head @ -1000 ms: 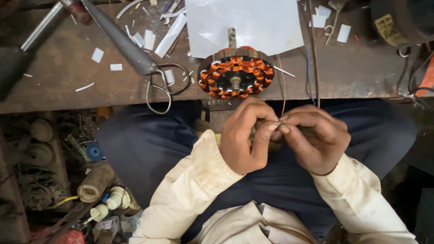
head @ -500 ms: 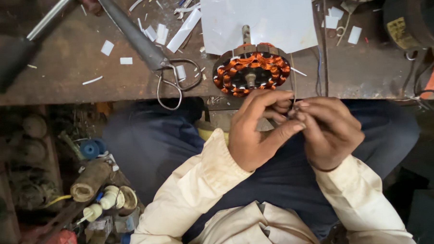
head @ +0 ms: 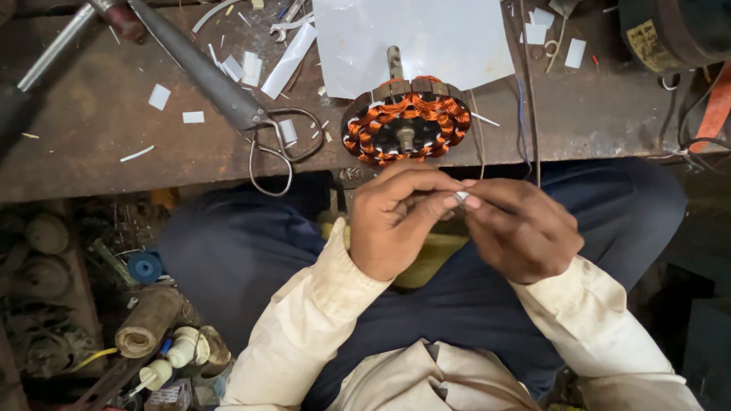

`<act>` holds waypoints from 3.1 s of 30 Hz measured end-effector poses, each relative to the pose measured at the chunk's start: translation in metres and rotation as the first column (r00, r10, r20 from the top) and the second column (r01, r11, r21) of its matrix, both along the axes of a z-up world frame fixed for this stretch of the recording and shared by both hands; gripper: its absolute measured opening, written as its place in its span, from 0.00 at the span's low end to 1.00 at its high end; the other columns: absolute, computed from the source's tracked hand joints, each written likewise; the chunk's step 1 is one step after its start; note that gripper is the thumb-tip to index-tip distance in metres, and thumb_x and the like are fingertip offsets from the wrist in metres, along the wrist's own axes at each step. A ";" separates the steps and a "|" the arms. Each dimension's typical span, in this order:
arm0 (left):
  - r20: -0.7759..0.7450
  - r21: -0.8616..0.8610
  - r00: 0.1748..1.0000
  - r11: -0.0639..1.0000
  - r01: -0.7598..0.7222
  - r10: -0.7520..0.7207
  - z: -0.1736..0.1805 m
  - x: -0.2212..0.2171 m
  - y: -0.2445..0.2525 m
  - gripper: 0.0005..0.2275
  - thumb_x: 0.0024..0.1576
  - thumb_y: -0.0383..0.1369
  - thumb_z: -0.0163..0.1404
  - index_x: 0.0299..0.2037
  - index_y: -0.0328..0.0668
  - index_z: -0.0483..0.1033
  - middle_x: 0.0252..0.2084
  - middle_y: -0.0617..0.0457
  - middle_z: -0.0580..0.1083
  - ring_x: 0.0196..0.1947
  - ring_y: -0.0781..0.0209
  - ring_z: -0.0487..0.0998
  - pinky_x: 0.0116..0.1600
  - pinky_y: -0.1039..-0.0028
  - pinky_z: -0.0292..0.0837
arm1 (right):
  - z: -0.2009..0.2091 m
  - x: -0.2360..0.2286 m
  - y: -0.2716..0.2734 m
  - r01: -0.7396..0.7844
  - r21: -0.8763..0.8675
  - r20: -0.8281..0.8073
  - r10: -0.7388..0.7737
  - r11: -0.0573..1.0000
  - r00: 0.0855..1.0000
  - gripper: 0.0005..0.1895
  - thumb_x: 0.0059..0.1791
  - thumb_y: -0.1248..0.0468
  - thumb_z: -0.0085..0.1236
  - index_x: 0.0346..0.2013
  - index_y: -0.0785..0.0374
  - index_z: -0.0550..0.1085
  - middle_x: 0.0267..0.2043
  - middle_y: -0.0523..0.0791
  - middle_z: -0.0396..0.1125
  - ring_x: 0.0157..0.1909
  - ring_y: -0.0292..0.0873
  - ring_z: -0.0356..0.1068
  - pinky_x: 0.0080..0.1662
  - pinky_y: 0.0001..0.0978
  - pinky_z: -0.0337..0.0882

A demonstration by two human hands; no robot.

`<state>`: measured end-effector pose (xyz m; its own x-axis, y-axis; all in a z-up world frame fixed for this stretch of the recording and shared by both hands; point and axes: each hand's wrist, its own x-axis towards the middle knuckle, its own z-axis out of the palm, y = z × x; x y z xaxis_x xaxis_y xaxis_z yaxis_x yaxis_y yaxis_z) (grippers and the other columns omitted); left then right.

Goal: The person inserts small white insulating pieces into the slots of a copper-wound motor armature. They use shears to cut the insulating material and a hammer to tap the pieces into place.

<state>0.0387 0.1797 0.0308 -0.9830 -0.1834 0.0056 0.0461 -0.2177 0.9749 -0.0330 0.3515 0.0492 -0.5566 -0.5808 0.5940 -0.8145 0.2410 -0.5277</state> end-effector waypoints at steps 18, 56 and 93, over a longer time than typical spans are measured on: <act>-0.127 -0.171 0.988 0.979 -0.113 0.092 0.000 0.004 0.000 0.04 0.64 0.23 0.56 0.47 0.34 0.76 0.42 0.48 0.75 0.39 0.61 0.78 0.47 0.75 0.74 | -0.009 0.000 -0.004 -0.010 -0.152 0.465 0.080 0.988 0.882 0.13 0.46 0.74 0.62 0.43 0.72 0.70 0.43 0.56 0.69 0.42 0.47 0.73 0.45 0.33 0.75; -0.041 -0.064 0.956 0.954 -0.293 0.291 0.043 -0.009 -0.058 0.14 0.68 0.34 0.55 0.59 0.30 0.79 0.45 0.54 0.80 0.42 0.73 0.76 0.52 0.82 0.72 | -0.026 -0.032 0.016 0.308 -0.660 0.747 0.552 0.685 0.372 0.06 0.62 0.68 0.58 0.49 0.68 0.72 0.52 0.55 0.73 0.46 0.40 0.74 0.52 0.30 0.74; -0.269 -0.400 0.916 0.831 -0.387 0.297 0.006 -0.024 -0.036 0.21 0.51 0.22 0.69 0.54 0.36 0.77 0.50 0.50 0.77 0.48 0.63 0.80 0.55 0.75 0.78 | -0.025 -0.033 -0.010 0.338 -0.365 0.687 0.006 0.868 0.726 0.05 0.60 0.75 0.59 0.51 0.71 0.74 0.50 0.51 0.72 0.47 0.41 0.76 0.52 0.31 0.79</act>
<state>0.0145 0.1437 0.0371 -0.8292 -0.4415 0.3428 0.2286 0.2918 0.9287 -0.0659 0.3419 0.0241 -0.9560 -0.2123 0.2022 -0.1942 -0.0584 -0.9792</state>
